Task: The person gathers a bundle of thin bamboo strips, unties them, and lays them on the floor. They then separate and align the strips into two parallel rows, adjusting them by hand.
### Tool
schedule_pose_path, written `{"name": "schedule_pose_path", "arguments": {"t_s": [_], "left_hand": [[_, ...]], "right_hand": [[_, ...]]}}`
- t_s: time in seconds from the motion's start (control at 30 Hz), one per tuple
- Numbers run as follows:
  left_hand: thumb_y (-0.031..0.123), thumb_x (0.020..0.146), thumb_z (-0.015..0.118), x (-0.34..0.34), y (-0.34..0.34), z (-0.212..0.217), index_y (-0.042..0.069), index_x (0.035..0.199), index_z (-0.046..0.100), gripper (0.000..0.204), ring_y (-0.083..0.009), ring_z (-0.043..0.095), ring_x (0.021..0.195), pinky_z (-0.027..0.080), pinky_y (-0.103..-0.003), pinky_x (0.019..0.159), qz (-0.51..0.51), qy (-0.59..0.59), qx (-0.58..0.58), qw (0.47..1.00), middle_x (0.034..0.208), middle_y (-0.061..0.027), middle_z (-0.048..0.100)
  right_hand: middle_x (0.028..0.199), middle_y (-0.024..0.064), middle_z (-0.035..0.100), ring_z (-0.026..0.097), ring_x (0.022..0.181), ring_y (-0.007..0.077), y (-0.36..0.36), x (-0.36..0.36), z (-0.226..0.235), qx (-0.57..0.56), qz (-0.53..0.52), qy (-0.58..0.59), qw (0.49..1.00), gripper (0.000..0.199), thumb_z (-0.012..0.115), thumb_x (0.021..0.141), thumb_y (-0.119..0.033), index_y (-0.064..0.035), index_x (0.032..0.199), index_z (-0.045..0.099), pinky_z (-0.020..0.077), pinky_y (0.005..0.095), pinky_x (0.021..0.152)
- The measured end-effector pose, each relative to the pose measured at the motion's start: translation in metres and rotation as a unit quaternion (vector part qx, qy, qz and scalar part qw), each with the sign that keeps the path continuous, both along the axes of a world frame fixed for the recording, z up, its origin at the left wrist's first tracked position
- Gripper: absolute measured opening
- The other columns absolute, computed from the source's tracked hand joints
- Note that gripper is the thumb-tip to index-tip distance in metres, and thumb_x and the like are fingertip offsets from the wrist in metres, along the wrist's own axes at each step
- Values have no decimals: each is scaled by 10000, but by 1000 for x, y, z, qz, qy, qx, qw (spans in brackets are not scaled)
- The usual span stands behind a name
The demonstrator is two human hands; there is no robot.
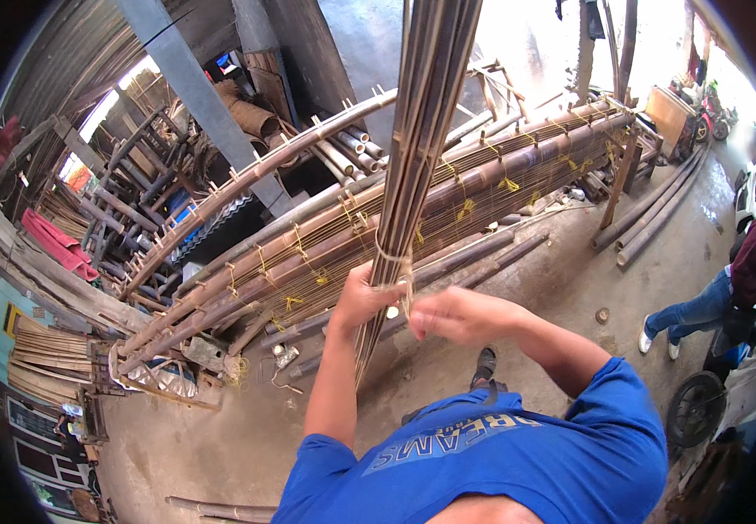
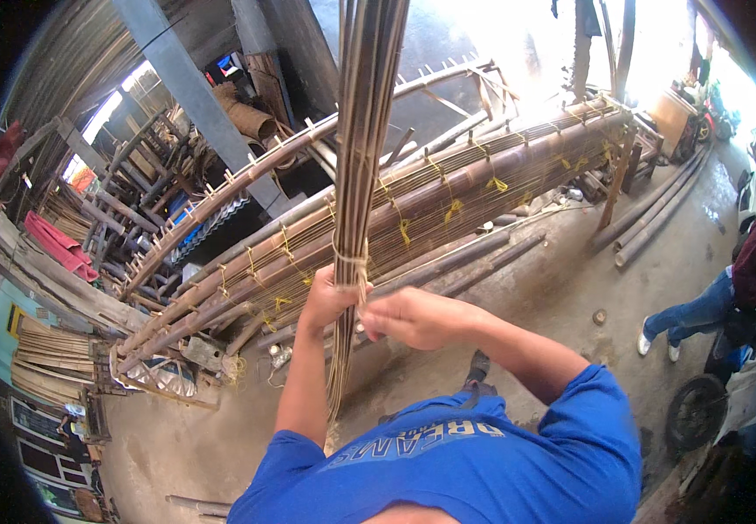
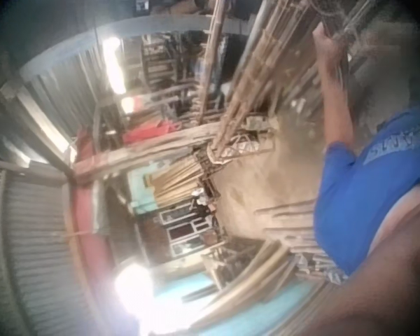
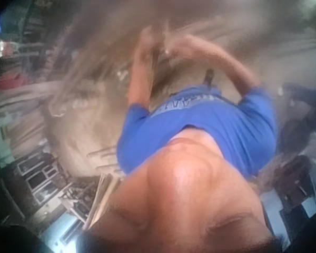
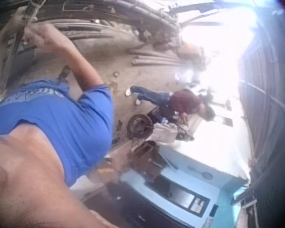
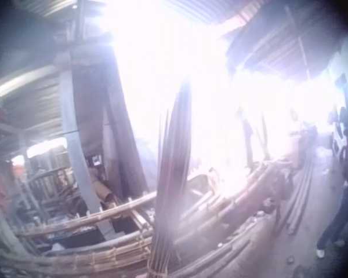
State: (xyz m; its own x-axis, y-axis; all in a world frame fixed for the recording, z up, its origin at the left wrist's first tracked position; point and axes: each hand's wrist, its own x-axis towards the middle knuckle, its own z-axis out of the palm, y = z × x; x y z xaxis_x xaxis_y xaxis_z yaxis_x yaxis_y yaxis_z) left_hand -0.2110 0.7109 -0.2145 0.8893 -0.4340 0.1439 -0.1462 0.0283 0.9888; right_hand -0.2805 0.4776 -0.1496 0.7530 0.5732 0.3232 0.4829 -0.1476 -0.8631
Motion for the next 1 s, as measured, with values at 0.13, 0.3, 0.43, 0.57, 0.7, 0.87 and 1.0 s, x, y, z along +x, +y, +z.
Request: {"name": "schedule_pose_path", "arguments": {"t_s": [0.13,0.3,0.43,0.57,0.7,0.87,1.0], "left_hand": [[107,830,829,-7,-4,3,36,939,669,206,-53,583,669,490,-248,598,-11,5,54,998,756,39,623],[108,826,831,-1,3,-20,41,920,672,196,-49,573,666,475,-245,594,-13,-3,55,998,743,27,638],[111,814,839,0,-21,-7,34,934,685,210,-50,569,669,472,-250,594,-12,-3,65,998,757,29,643],[140,820,843,-2,-21,-9,59,881,659,211,-47,550,653,459,-247,584,16,6,92,996,736,40,616],[173,817,843,13,-31,-29,68,833,624,243,-42,526,638,447,-241,571,32,-5,67,997,704,51,592],[209,821,835,13,-36,-11,51,908,672,243,-51,544,654,477,-268,594,29,-62,189,980,735,24,641],[260,818,847,10,-32,-27,29,949,679,315,-78,540,664,493,-290,625,75,-116,160,977,730,-9,646]], "right_hand": [[867,113,664,648,844,233,-55,50,-48,-30,-206,10,978,292,498,1061,-260,-28,959,643,504,396,780],[868,157,657,655,820,284,1,-17,3,-31,-34,-69,997,266,514,1046,-234,-7,974,635,511,412,761],[836,151,662,648,797,267,-67,26,-116,-176,-145,-59,972,247,520,1045,-214,-10,989,648,523,376,750],[703,48,554,535,650,133,-79,13,-1,205,-192,53,958,244,527,1049,-222,-28,942,631,443,312,593],[615,-55,413,333,477,29,-51,-26,20,288,-119,-4,950,221,510,1060,-227,-75,913,572,256,216,417],[639,-40,455,352,474,42,-122,-4,12,547,-60,128,825,171,528,1046,-212,-77,960,588,301,226,428],[777,76,641,602,629,209,-53,13,-16,12,-91,-111,990,194,565,1002,-243,-65,998,643,487,364,556]]}}
